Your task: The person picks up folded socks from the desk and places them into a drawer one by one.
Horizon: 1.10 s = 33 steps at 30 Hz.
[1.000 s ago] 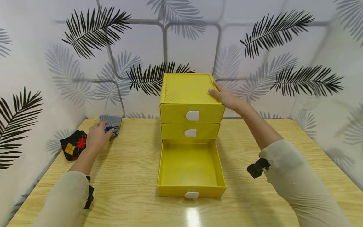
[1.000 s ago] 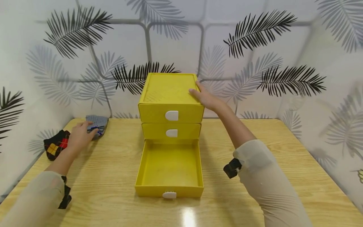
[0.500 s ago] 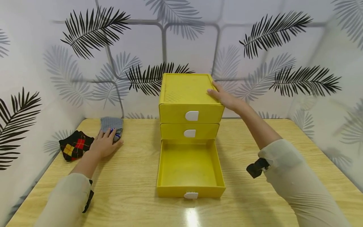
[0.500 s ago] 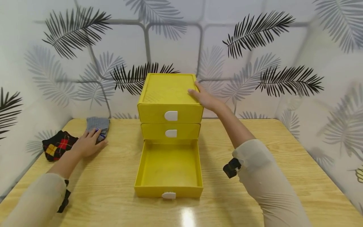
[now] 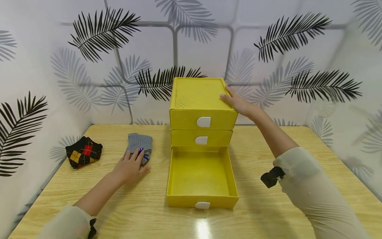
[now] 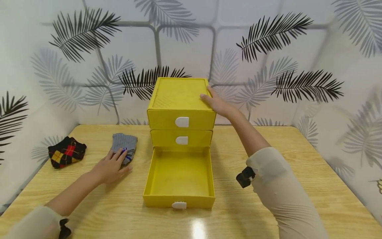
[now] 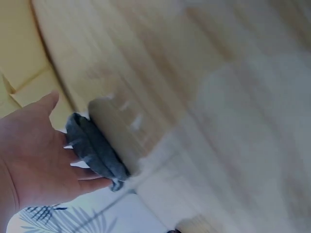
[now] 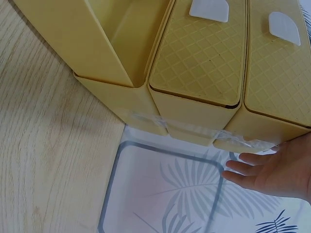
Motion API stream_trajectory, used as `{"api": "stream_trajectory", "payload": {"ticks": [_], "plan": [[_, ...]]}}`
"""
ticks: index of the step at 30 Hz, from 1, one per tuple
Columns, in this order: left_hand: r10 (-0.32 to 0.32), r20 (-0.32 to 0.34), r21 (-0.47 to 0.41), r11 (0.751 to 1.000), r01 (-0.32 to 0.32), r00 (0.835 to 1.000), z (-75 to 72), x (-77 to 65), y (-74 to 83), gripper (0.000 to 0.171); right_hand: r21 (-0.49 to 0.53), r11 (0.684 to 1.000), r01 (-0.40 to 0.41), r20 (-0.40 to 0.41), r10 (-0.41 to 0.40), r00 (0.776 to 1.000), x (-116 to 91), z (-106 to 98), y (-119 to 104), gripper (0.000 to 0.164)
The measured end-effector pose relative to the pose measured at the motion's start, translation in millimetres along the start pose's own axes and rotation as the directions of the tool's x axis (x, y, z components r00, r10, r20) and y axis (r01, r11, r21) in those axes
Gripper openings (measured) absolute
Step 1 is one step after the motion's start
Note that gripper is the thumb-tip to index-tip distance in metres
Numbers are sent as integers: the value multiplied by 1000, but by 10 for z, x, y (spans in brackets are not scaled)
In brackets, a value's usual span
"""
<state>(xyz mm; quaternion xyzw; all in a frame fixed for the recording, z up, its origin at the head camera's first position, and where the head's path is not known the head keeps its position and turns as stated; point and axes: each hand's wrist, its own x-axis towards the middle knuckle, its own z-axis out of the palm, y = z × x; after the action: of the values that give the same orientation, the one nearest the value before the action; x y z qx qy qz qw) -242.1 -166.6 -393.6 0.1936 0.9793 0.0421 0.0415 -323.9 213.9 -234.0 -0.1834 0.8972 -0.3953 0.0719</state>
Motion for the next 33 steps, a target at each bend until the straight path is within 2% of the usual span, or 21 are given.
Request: {"api": "stream_trajectory", "payload": {"ticks": [4, 6, 8, 11, 12, 14, 16, 20, 23, 24, 25, 31, 33], "plan": [[-54, 14, -95, 994, 55, 998, -76, 26, 39, 67, 5, 1000, -15, -4, 15, 1000, 6, 6, -3, 68], [-113, -3, -194, 975, 110, 994, -111, 85, -4, 63, 6, 1000, -19, -3, 19, 1000, 10, 5, -3, 68], [-176, -9, -310, 936, 164, 984, -131, 154, -74, 57, 7, 1000, -23, -2, 23, 1000, 12, 3, 1, 68], [-258, 7, -476, 849, 230, 966, -145, 248, -182, 51, 4, 1000, -24, 2, 24, 1000, 10, 4, 3, 68], [-279, 20, -513, 821, 249, 960, -149, 274, -212, 51, 3, 1000, -24, 1, 24, 1000, 10, 5, 5, 68], [-306, 36, -546, 791, 276, 951, -161, 317, -258, 52, 3, 1000, -24, 0, 24, 1000, 13, 5, 5, 68], [-322, 49, -542, 787, 296, 945, -180, 345, -283, 52, 5, 1000, -24, -2, 24, 1000, 20, 4, 8, 69], [-314, 71, -494, 813, 306, 947, -208, 386, -316, 51, 8, 1000, -26, -2, 26, 1000, 26, 2, 13, 69], [-292, 109, -546, 781, 303, 950, -216, 420, -355, 52, 12, 1000, -24, -7, 24, 1000, 27, 1, 12, 68], [-282, 127, -575, 760, 302, 951, -218, 431, -373, 53, 14, 1000, -22, -9, 22, 1000, 29, 1, 10, 68], [-273, 150, -613, 729, 306, 950, -220, 439, -393, 54, 18, 1000, -19, -11, 20, 1000, 30, 0, 7, 68], [-211, 288, -779, 515, 356, 934, -228, 438, -514, 59, 30, 999, -20, -13, 20, 1000, 44, 1, 5, 68], [-164, 309, -810, 471, 350, 937, -233, 413, -548, 60, 26, 999, -24, -12, 24, 1000, 42, 1, 9, 68]]}}
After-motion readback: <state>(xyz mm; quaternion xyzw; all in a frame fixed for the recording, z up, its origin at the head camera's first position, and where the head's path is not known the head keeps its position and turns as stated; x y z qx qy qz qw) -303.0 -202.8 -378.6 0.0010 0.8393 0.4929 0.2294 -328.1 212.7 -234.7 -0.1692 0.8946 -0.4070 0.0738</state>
